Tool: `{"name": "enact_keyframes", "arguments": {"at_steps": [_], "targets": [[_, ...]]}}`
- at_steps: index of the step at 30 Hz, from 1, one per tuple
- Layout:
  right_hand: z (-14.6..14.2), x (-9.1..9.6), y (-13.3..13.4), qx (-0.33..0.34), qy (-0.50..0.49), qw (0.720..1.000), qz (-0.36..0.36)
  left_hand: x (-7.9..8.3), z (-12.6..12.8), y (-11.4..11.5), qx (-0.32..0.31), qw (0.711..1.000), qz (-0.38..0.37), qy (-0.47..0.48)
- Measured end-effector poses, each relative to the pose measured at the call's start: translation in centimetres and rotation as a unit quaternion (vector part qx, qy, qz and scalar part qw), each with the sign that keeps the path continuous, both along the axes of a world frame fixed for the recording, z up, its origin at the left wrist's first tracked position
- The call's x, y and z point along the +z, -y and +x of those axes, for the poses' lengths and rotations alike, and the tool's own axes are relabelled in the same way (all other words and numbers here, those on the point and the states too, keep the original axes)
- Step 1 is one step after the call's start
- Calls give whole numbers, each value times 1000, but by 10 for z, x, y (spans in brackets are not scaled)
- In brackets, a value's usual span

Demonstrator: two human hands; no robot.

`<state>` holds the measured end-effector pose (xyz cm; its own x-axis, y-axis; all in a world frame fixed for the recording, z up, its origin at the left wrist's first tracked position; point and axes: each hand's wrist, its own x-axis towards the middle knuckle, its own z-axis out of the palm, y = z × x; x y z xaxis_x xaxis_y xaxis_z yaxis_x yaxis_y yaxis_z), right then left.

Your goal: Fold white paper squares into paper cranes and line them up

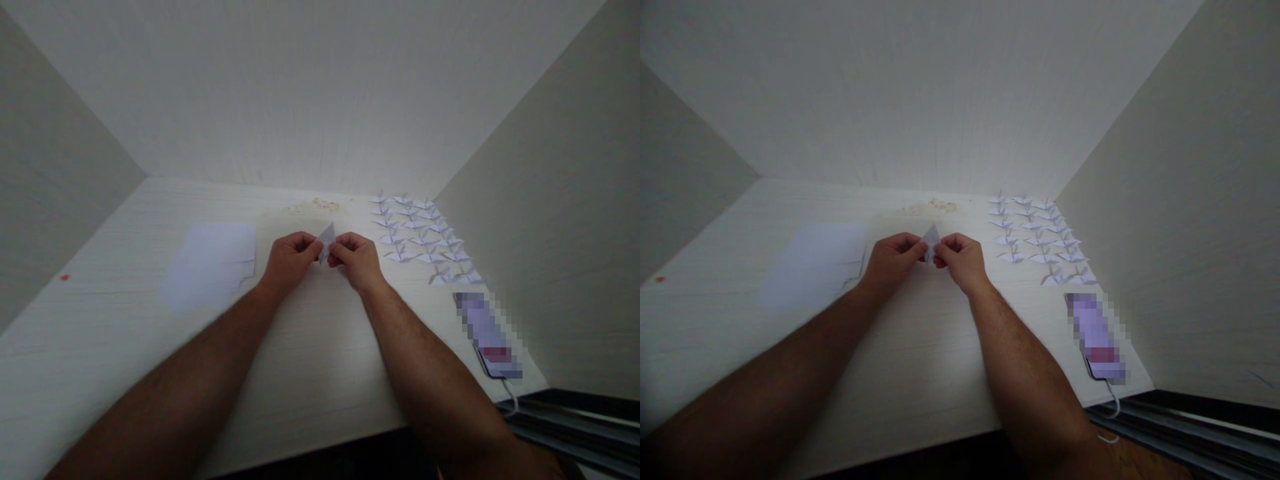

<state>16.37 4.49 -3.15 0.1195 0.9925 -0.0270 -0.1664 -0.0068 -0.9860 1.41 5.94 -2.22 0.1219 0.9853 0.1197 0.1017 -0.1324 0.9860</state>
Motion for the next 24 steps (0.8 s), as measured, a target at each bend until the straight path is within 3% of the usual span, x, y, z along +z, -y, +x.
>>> {"name": "enact_keyframes", "arguments": {"at_steps": [18,24], "targets": [[-4,5,6,4,157,987,17,-5,-2,-2,4,1000,-22,11],[-7,5,6,0,140,990,19,-6,-3,-2,16,998,-49,46]]}}
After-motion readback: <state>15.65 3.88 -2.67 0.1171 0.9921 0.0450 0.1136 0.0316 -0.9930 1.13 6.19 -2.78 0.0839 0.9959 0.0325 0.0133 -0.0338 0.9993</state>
